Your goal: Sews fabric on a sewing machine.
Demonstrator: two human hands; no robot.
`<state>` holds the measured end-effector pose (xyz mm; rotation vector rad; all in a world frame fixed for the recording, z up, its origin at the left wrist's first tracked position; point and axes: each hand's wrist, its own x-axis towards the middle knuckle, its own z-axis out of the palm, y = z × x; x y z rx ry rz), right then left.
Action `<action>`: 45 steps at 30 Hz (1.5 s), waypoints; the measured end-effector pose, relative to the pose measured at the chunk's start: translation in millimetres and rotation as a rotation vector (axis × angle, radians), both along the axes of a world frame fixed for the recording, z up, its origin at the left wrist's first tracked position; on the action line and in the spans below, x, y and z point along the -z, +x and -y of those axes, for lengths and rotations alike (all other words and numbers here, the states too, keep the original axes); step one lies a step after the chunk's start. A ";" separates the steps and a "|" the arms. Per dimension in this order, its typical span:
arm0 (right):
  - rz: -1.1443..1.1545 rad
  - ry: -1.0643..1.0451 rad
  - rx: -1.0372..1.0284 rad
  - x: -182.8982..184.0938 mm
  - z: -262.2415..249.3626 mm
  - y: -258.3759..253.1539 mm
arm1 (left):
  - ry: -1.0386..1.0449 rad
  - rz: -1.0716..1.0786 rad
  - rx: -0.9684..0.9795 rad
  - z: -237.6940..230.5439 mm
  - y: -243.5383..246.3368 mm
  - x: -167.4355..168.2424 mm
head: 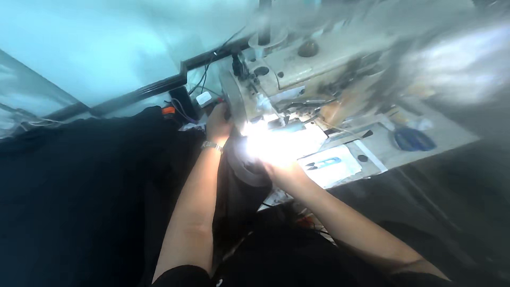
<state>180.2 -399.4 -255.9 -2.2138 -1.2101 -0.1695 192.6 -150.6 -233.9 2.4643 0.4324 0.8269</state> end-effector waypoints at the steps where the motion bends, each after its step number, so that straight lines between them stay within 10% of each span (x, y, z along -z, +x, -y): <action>1: -0.006 0.006 -0.001 -1.1 0.8 0.4 | -0.023 0.007 0.018 -3.0 -7.1 2.6; 6: -0.023 0.046 -0.024 0.7 0.7 3.9 | 0.201 0.089 0.160 47.6 -90.6 -1.9; 11: -0.112 -0.211 -0.078 -25.2 4.8 9.4 | 0.527 -0.427 0.339 110.4 -142.3 7.5; 18: 0.209 -0.008 -0.212 -12.9 27.9 12.4 | 0.217 -0.216 0.972 167.5 -196.8 -42.0; 23: 0.179 -0.046 -0.452 -5.7 73.1 -20.6 | 0.221 -0.197 0.823 166.8 -194.4 -36.7; 31: 0.159 0.081 -0.432 -8.8 94.9 -31.0 | 0.403 -0.407 -0.046 125.0 -142.4 11.2; 45: 0.118 0.078 -0.375 -2.4 46.8 0.5 | 0.280 -0.279 0.109 71.2 -90.9 6.5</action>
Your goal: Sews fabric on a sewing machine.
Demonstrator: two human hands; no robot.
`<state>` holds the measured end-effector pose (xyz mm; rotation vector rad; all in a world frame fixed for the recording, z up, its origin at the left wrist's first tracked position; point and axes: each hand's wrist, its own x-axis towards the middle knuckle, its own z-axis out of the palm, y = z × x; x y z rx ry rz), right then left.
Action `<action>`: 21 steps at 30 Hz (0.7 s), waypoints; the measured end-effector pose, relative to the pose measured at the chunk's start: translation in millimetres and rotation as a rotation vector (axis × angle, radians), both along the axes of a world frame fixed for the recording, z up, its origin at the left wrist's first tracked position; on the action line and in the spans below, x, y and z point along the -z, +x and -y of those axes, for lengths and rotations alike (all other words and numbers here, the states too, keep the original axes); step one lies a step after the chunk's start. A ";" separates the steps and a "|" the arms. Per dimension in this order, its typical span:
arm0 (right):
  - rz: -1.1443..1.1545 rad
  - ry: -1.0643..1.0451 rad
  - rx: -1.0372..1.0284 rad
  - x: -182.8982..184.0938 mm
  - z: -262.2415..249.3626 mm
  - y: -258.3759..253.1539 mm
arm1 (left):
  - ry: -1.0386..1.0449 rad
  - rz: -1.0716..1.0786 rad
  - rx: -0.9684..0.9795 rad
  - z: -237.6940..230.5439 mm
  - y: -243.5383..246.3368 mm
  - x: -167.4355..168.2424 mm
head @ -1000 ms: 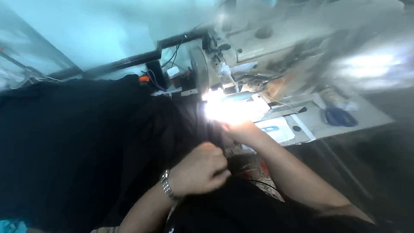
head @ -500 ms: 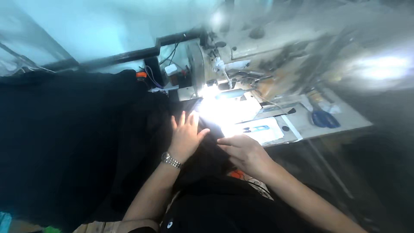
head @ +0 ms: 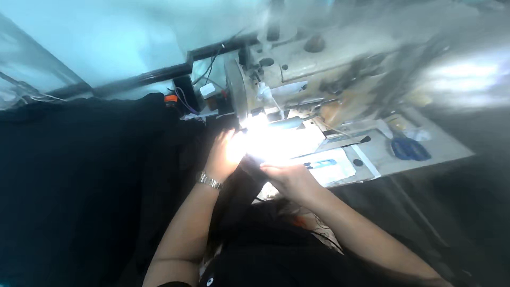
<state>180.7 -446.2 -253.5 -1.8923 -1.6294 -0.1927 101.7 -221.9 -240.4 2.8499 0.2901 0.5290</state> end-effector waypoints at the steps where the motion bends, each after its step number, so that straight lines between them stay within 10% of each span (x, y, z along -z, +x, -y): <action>1: 0.004 -0.011 0.016 0.7 -6.0 4.7 | -0.029 0.011 0.019 -7.5 6.2 -2.4; 12: -0.004 0.138 0.168 4.7 -52.8 26.7 | 0.128 0.275 0.103 -57.9 29.6 -2.2; 21: -0.119 -0.109 0.095 4.5 -27.2 10.2 | -0.302 -0.103 0.738 83.2 -100.6 -62.8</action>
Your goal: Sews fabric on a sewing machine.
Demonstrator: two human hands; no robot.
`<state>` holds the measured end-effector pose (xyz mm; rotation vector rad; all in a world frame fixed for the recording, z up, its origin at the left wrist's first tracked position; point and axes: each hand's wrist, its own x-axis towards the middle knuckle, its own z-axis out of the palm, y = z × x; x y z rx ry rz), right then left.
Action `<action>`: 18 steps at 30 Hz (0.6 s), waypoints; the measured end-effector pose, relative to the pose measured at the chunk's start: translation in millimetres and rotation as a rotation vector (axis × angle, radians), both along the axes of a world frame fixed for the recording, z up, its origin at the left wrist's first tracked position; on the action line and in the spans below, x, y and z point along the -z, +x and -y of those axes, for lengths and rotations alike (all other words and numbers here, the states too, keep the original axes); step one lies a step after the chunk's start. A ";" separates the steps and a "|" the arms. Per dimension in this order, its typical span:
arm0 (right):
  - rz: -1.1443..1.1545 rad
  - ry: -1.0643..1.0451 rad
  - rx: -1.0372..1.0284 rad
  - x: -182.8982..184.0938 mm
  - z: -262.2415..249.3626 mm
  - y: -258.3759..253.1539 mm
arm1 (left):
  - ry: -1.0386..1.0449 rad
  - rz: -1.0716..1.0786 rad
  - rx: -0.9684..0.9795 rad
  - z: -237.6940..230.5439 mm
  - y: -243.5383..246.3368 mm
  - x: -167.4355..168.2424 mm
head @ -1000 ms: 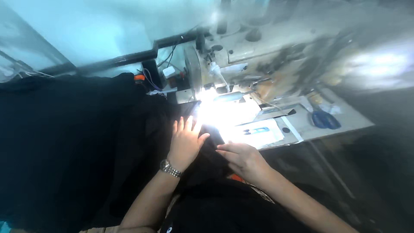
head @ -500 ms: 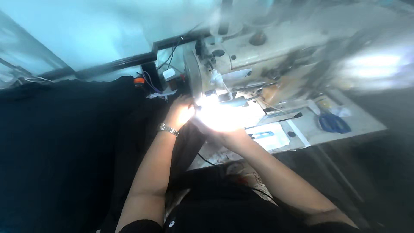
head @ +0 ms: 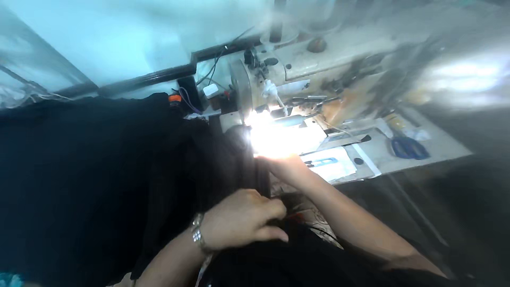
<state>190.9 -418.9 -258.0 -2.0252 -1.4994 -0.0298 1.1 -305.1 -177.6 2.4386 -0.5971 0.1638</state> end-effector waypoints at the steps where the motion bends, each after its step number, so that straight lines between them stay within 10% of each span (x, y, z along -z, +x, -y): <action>1: 0.051 0.040 -0.034 5.2 8.5 -8.8 | 0.027 -0.005 0.028 6.3 -4.2 7.2; 11: 0.011 0.202 -0.174 11.2 83.5 -60.4 | 0.319 0.448 -0.669 -35.3 16.9 138.4; 18: -0.065 0.239 -0.197 3.2 88.2 -50.3 | 0.460 0.479 -0.716 -44.1 -2.4 83.8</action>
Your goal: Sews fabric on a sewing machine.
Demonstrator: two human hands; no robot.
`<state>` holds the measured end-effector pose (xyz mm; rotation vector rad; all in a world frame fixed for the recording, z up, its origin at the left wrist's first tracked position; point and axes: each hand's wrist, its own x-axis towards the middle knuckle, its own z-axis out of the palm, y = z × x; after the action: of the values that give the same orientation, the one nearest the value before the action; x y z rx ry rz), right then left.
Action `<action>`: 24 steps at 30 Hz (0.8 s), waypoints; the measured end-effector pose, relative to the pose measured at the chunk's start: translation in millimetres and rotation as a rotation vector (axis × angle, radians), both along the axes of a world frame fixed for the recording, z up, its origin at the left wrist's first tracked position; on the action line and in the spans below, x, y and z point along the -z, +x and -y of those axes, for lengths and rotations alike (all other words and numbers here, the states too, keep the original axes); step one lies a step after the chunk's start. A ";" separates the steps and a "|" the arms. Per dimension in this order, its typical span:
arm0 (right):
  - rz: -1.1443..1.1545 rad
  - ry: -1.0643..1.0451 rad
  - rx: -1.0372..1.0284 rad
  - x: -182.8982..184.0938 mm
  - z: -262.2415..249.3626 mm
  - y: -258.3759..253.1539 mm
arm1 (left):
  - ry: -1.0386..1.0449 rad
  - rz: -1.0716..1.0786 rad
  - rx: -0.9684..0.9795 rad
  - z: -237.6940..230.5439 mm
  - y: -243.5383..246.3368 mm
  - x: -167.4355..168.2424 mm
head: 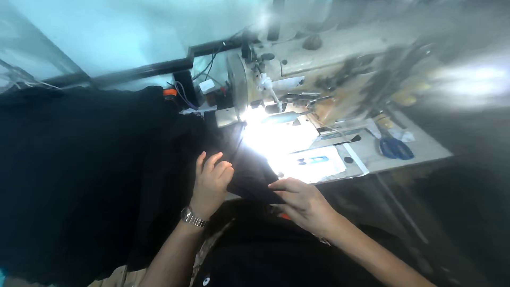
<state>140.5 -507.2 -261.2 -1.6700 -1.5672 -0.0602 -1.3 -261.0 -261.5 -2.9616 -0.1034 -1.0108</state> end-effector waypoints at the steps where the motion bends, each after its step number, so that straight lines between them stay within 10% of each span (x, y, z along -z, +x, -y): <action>1: -0.011 -0.001 0.000 2.1 0.6 0.6 | 0.005 -0.044 0.003 2.1 -1.5 -3.3; 24: -0.244 -0.167 0.254 -8.6 -102.1 54.7 | -0.057 -0.253 -0.083 -86.3 107.0 -34.0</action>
<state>195.2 -405.0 -252.6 -1.9216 -1.2001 0.1423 105.7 -174.7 -227.5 -3.0761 -0.2524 -0.6280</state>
